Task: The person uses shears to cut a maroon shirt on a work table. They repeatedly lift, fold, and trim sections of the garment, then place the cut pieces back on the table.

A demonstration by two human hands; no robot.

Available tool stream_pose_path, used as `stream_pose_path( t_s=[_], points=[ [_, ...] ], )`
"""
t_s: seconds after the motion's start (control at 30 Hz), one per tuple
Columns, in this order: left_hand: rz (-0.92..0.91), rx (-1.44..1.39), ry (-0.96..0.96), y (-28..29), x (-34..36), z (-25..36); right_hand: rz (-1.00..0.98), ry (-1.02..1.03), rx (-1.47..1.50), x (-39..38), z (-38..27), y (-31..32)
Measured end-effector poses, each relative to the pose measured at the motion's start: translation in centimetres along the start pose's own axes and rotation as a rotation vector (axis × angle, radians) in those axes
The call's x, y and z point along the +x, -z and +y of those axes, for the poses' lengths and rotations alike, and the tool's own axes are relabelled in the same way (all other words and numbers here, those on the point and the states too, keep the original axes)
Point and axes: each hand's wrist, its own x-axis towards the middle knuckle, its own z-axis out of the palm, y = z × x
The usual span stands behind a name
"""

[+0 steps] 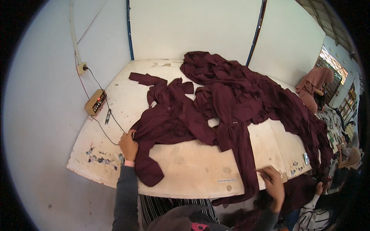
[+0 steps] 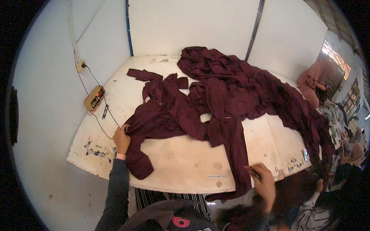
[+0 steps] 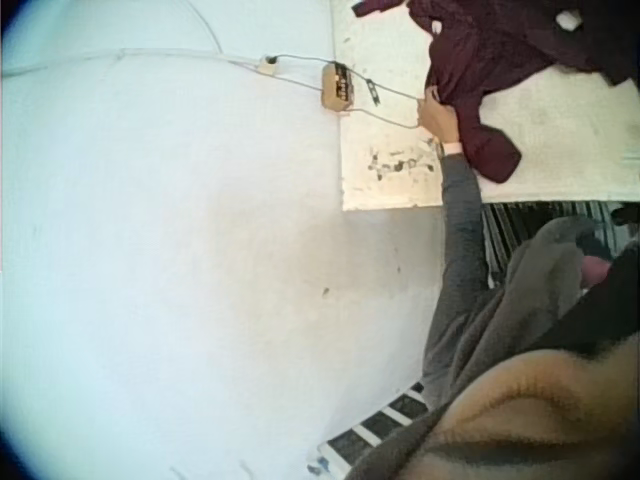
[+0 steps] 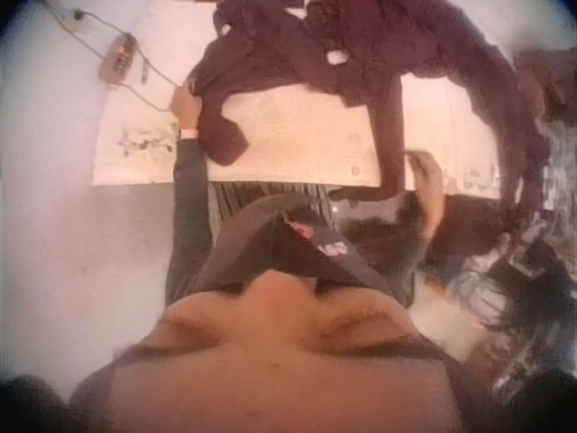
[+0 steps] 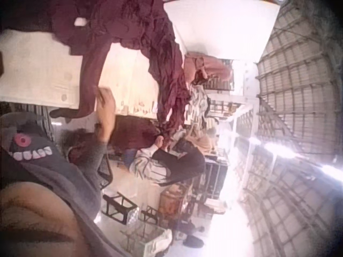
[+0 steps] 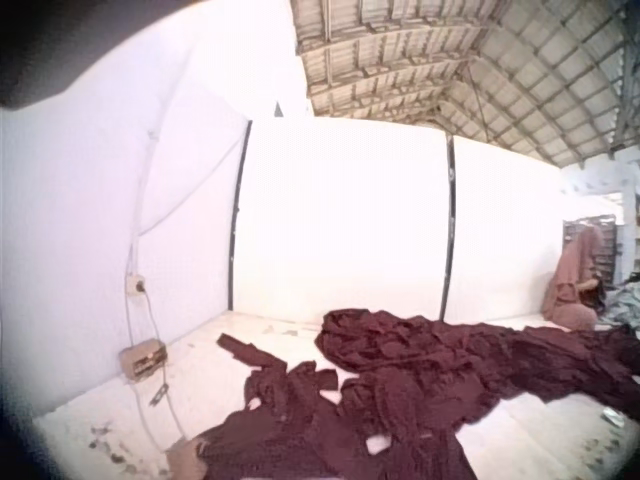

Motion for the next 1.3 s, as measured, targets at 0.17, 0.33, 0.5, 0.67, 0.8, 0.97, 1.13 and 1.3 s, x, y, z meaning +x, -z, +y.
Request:
stream_pose_path(
  t_s=[0.17, 0.33, 0.5, 0.67, 0.8, 0.97, 1.13, 1.3],
  points=[
    [0.091, 0.01, 0.014, 1.4, -0.4, -2.3, 0.196, 0.487, 0.101, 18.6, 0.8, -8.5],
    [0.105, -0.169, 0.004, 0.4, 0.7, -1.7, 0.402, -0.125, -0.303, 33.8, 4.7, -15.5],
    [0.141, -0.252, 0.082, 0.5, 1.8, -0.9, 0.289, 0.078, -0.19, 38.7, -1.4, -26.5],
    [0.261, -0.316, 0.239, -0.8, 2.9, -1.5, -0.16, 0.437, 0.228, 31.7, -12.7, -34.8],
    [0.298, -0.257, 0.379, -2.4, 2.9, -4.9, -1.04, 0.683, 0.525, 24.9, -19.2, -29.8],
    [0.261, -0.162, 0.342, -1.4, 1.9, -7.1, -0.549, 0.27, 0.66, 36.2, -17.3, -23.5],
    [0.199, -0.166, 0.292, -2.7, 2.6, -5.3, 0.359, 0.012, -0.229, 50.0, 0.7, -21.2],
    [0.183, -0.236, 0.284, -3.0, 3.4, -3.7, 0.269, 0.211, -0.349, 52.7, 4.6, -25.3]
  ],
)
